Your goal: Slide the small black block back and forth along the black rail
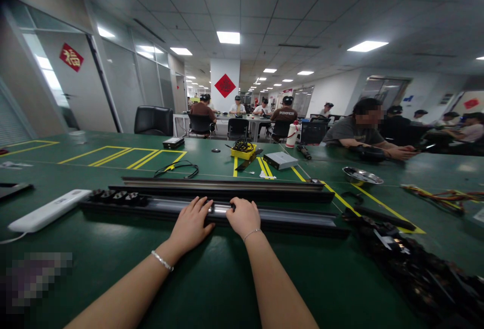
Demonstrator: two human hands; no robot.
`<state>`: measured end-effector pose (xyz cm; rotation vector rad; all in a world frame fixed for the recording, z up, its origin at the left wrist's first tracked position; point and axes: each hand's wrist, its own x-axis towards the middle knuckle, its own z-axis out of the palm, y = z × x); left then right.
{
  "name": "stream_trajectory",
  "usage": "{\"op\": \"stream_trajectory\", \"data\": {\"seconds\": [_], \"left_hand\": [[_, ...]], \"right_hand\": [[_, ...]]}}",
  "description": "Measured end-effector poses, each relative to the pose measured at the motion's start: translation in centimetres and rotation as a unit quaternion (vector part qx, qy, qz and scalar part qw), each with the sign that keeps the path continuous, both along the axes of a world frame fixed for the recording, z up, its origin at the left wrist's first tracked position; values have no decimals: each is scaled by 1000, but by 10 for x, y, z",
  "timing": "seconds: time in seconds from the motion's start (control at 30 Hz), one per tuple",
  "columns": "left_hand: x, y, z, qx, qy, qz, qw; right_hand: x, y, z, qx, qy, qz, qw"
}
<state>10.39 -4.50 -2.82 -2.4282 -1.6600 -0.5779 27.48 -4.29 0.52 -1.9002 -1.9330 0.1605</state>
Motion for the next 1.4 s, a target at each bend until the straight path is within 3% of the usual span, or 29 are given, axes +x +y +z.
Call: {"op": "stream_trajectory", "data": {"seconds": [0.4,0.57,0.77,1.07,1.4], "left_hand": [[5,0,-2,18,22,-14,999],[23,-1,-1,14,42,-85,995],[37,3,8,14,43,-56,997],[31,7,9,33,11,-78,996],[27,11,6,39,2,-96,995]], "right_hand": [[1,1,-4,22,5,10,1000],[1,1,-7,31,1,9,999],[3,4,-7,8,5,25,1000],[8,4,-7,21,14,67,997],[5,-4,-12,93,-34,14,995]]}}
